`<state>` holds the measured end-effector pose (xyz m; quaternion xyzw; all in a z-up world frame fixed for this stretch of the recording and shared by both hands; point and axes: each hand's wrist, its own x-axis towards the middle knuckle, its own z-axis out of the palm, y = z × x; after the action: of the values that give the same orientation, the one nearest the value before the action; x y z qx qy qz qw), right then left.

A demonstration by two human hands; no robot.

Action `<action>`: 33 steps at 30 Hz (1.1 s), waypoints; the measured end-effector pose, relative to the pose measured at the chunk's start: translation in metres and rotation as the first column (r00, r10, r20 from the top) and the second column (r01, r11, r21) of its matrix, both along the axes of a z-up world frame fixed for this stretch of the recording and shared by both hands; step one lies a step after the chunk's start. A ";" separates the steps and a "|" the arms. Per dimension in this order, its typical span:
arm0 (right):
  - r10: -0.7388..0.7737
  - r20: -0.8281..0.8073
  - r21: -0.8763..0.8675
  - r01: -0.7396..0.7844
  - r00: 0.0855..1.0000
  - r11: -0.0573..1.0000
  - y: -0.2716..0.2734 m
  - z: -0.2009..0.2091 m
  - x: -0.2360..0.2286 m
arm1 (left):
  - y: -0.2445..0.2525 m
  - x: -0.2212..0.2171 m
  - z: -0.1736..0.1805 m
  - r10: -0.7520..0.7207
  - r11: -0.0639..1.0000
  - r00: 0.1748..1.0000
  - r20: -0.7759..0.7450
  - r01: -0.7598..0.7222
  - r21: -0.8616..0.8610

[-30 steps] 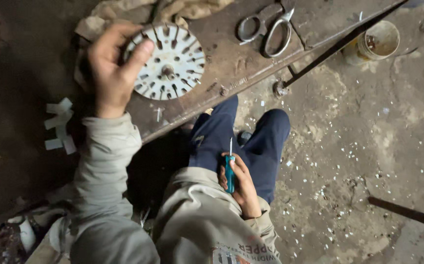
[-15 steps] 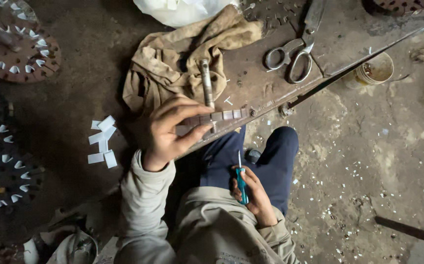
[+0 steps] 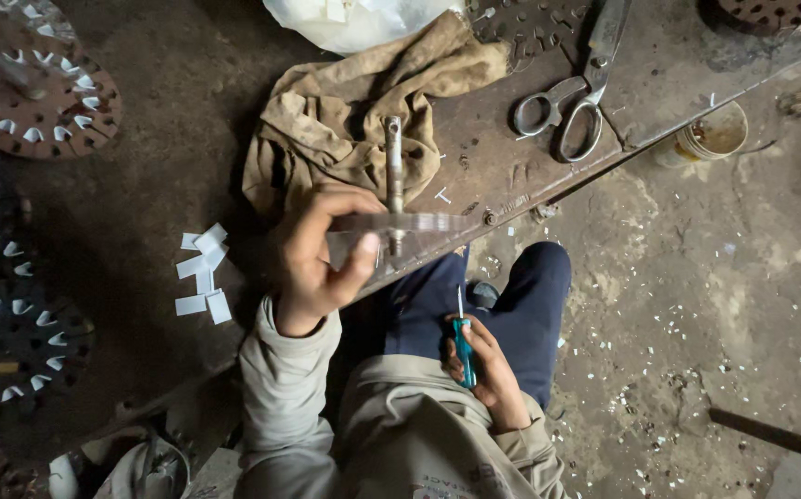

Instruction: The person uses a screwdriver to press white rectangular insulating pieces into slots on a circular metal motor armature. They repeatedly pick up pieces, insert them into the slots, and use the screwdriver to secure them in place.

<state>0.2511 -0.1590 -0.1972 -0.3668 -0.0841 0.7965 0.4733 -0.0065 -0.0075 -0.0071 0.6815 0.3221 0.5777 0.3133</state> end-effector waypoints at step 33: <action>0.007 -0.022 0.022 -0.007 1.000 1.000 0.000 -0.002 0.005 | 0.004 -0.012 0.007 0.143 0.967 0.972 -0.187 -0.098 0.233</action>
<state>0.2560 -0.1590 -0.1989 -0.3527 -0.0888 0.8011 0.4753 -0.0190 -0.0035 0.0003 0.7466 0.3267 0.5557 0.1647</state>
